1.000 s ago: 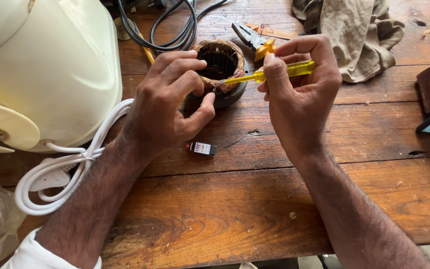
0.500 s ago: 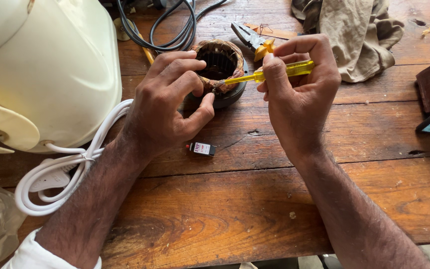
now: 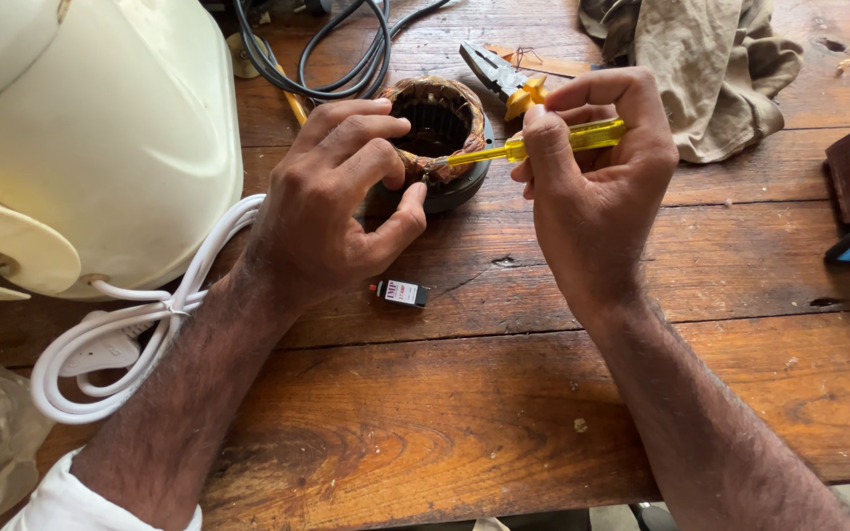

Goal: The person uses a yellow-handled screwdriver to pry and scrape at the copper windings of a small electric motor stator. The person holds the stator with the left hand and works around its circumference, removing debris or old insulation.

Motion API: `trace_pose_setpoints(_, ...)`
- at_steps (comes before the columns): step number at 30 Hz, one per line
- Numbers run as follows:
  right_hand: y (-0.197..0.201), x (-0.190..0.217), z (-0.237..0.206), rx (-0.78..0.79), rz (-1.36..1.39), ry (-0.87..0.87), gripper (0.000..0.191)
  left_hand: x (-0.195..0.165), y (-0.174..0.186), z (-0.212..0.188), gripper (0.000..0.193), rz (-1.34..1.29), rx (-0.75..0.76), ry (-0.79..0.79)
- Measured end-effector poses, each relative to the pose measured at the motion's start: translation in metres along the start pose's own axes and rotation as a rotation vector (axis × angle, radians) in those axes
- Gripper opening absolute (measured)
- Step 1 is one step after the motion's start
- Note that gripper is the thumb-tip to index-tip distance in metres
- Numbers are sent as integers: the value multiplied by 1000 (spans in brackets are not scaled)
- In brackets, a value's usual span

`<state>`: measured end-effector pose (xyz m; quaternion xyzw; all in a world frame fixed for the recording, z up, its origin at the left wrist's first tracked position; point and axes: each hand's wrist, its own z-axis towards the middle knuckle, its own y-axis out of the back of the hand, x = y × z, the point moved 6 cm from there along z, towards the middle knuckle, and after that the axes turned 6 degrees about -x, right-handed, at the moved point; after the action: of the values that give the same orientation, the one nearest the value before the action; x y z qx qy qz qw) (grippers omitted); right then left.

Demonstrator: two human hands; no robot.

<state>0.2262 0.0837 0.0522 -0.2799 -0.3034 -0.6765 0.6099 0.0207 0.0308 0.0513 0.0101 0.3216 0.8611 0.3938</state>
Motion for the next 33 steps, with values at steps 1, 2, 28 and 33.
trace_pose_setpoints(1, 0, 2, 0, -6, -4, 31, 10, 0, 0, 0, 17, -1, -1, -2)
trace_pose_setpoints(2, -1, 3, 1, -13, -6, 64, 10, 0, 0, 0, 17, 0, -2, -5)
trace_pose_setpoints(28, -8, 22, -13, -9, -188, 301, 12, -1, 0, 1, 19, 9, -5, 1)
trace_pose_setpoints(33, -9, 21, -12, -12, -186, 288, 12, -2, 2, 1, 18, -2, -5, 3)
